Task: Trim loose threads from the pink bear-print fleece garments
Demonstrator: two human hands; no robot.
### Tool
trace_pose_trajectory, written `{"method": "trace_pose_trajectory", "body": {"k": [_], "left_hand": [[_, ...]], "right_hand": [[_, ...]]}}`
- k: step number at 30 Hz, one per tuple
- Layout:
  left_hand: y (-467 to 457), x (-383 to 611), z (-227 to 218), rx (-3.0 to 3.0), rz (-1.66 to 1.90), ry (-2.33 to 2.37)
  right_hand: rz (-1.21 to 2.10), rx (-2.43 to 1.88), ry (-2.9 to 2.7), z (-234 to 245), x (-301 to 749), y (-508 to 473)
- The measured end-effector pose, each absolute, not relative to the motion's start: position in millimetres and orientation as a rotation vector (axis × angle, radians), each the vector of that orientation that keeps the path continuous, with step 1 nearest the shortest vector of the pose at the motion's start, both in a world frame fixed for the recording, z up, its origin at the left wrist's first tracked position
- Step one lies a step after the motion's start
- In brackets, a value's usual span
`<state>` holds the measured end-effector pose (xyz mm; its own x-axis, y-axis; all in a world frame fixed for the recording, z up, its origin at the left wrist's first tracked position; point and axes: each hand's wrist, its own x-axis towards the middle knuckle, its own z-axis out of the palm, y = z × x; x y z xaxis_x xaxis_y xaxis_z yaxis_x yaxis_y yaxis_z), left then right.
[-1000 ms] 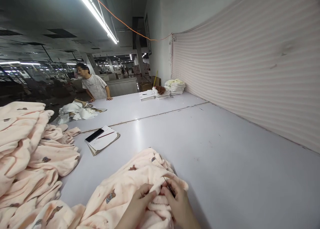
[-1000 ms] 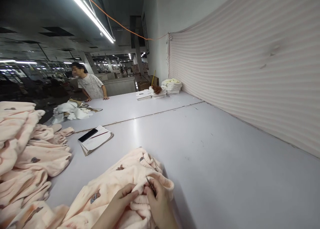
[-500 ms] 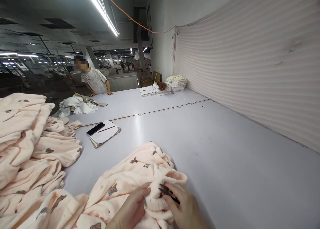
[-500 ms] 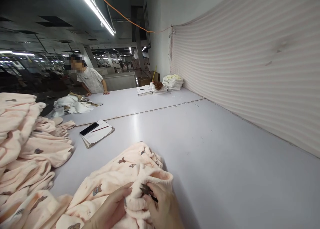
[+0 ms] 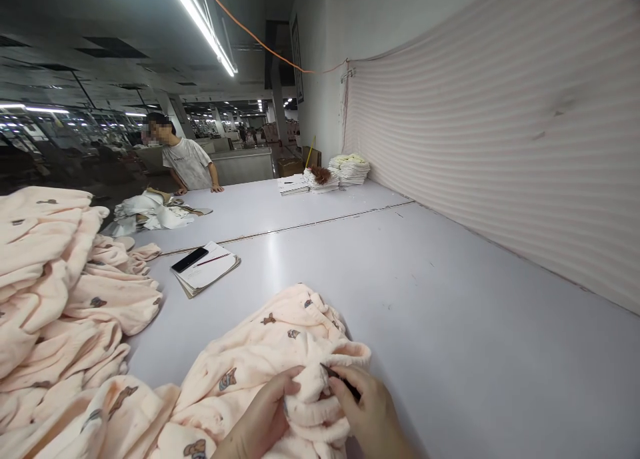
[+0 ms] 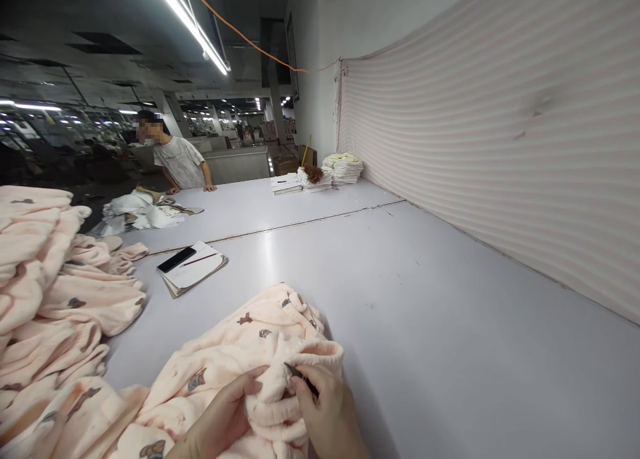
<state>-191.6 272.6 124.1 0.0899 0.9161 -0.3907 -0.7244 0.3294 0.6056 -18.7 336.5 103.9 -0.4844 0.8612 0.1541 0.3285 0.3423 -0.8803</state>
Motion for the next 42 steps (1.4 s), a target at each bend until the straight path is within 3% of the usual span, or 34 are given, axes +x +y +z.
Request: {"method": "trace_pose_trajectory", "body": {"k": [13, 18, 23, 28, 34, 38, 42], "left_hand": [[264.5, -183.1, 147.7, 0.576, 1.145, 0.958], [261.8, -186.6, 148.7, 0.784, 1.202, 1.309], [253.3, -187.0, 140.5, 0.922, 1.475, 1.801], [248.1, -172.2, 136.5, 0.687, 1.666, 1.283], [238.6, -166.8, 118.5, 0.644, 1.649, 1.269], [220.7, -162.5, 106.6, 0.357, 1.591, 1.304], [215.7, -158.1, 116.4, 0.119, 1.524, 1.041]], "right_hand": [[0.995, -1.0, -2.142, 116.6, -13.9, 330.1], [0.939, -1.054, -2.039, 123.2, -14.4, 330.6], [0.965, -0.987, -1.997, 147.2, -20.5, 327.5], [0.864, -0.828, -2.183, 156.7, -30.8, 314.5], [0.823, -0.772, -2.229, 152.6, -24.5, 311.3], [1.039, -0.891, -1.942, 120.1, -8.9, 331.8], [1.287, -0.998, -1.655, 74.4, -7.5, 347.1]]}}
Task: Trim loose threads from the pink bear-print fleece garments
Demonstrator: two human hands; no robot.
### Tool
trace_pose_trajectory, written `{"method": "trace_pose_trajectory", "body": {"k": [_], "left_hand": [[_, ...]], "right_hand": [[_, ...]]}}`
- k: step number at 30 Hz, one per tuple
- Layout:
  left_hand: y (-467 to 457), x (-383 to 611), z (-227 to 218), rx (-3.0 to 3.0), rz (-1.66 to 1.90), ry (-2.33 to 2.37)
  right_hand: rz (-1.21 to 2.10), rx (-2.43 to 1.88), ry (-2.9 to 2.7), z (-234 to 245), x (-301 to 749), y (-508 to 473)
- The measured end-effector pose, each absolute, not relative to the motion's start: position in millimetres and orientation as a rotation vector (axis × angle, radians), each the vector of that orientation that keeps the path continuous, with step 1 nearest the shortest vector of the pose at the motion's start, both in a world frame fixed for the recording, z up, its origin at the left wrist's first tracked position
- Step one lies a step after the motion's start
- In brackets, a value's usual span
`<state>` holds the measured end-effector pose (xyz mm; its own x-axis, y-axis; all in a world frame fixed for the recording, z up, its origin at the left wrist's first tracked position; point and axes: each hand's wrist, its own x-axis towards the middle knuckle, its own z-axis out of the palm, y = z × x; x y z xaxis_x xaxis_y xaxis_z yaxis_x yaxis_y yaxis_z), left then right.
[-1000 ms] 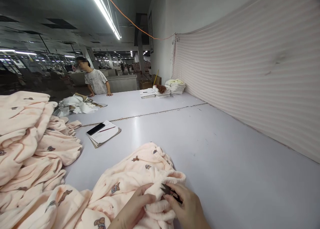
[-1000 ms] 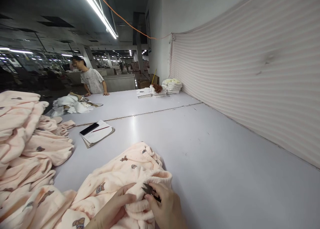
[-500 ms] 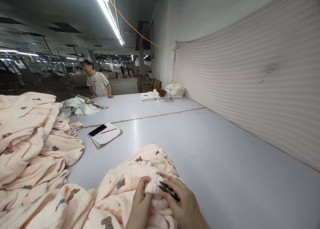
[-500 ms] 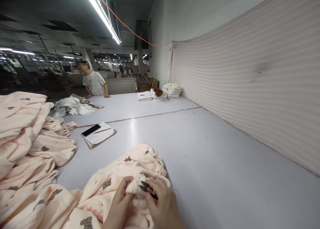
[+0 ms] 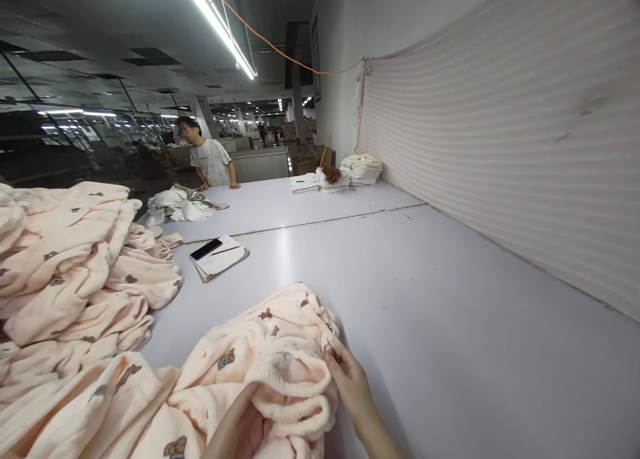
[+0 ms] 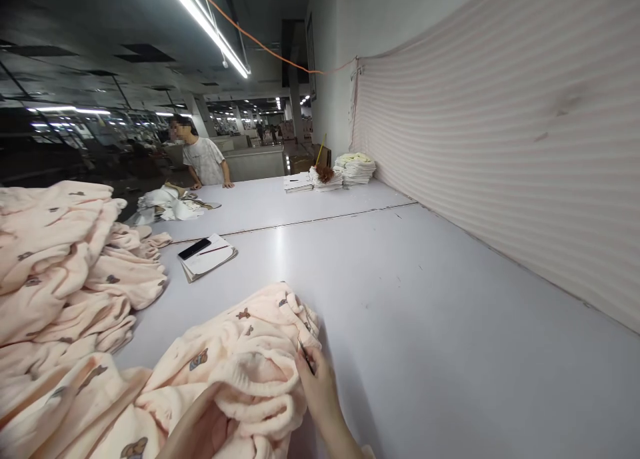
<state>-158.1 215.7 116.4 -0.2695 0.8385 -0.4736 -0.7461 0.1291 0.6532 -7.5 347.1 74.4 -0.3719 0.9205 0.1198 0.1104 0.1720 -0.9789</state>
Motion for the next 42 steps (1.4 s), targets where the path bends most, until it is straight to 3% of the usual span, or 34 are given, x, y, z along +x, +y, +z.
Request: {"method": "trace_pose_trajectory", "body": {"k": [5, 10, 20, 27, 34, 36, 39, 42], "left_hand": [[248.9, -157.1, 131.1, -0.025, 1.427, 1.282], [272.8, -151.2, 116.9, -0.008, 1.532, 1.499], [259.7, -143.3, 106.2, -0.087, 1.581, 1.362], [258.4, -140.9, 101.8, -0.093, 1.551, 1.432], [241.6, -164.7, 78.8, 0.465, 1.299, 2.218], [245.3, -170.8, 82.5, 0.866, 1.206, 2.334], [269.9, -169.2, 98.1, 1.617, 0.821, 2.155], [311.9, -159.0, 115.3, 1.544, 0.741, 1.932]], "right_hand": [[1.413, -0.892, -1.594, 48.4, -23.3, 310.5], [1.381, -0.729, -1.562, 42.1, -15.9, 286.8], [1.294, -0.884, -2.282, 87.8, 4.1, 356.4], [1.22, -0.95, -2.294, 84.6, -2.9, 345.7], [1.372, -0.974, -1.789, 53.5, -11.8, 390.5], [1.345, -1.045, -1.705, 42.1, -26.2, 420.9], [1.429, -1.025, -1.677, 26.6, -51.0, 456.5], [1.52, -0.996, -1.632, 15.6, -67.6, 467.2]]}}
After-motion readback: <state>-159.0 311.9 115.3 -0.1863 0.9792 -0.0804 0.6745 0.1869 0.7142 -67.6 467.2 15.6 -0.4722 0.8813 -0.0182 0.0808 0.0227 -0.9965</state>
